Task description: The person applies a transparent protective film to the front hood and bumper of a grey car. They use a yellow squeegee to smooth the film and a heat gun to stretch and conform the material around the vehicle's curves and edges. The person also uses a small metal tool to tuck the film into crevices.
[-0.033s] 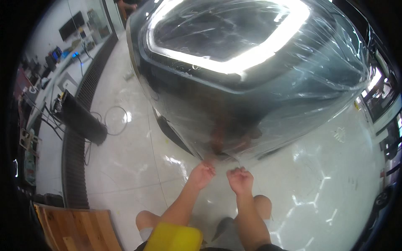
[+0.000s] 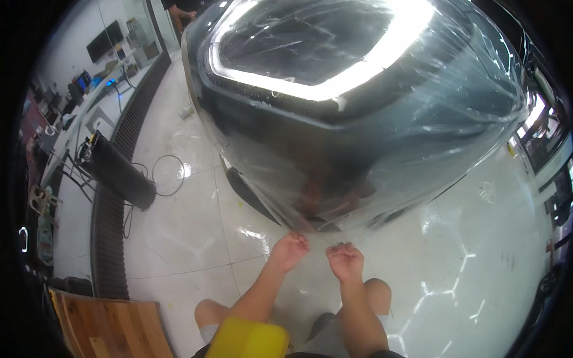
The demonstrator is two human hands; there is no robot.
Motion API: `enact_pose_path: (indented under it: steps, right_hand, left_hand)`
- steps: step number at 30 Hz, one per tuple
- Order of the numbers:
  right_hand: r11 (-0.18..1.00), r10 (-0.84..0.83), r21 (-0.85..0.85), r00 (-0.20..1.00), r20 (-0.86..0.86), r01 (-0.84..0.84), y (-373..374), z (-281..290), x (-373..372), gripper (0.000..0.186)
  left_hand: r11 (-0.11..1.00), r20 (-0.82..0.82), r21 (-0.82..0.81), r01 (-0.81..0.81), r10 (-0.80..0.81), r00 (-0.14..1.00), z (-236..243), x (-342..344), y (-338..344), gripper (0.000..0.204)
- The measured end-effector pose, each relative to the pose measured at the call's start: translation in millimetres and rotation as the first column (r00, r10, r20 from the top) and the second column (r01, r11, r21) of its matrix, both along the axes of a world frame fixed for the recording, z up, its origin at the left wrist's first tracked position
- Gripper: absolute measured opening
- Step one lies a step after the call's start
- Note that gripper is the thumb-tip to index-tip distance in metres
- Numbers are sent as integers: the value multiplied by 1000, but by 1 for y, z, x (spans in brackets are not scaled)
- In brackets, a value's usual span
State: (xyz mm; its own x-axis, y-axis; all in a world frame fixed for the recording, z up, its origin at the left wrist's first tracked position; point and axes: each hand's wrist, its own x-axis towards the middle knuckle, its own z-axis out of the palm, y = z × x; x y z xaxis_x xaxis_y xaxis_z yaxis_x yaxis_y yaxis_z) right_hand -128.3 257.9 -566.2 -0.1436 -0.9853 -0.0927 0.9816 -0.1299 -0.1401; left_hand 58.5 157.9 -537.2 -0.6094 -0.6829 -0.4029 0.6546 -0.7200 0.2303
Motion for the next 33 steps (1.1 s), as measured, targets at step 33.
enact_pose_path:
  steps: [33]
  right_hand:
    - [929, -177, 282, 957, -230, 240, -60, -14, 64, 10]
  left_hand:
    - [758, 124, -558, 337, 478, -870, 178, 676, -308, 43]
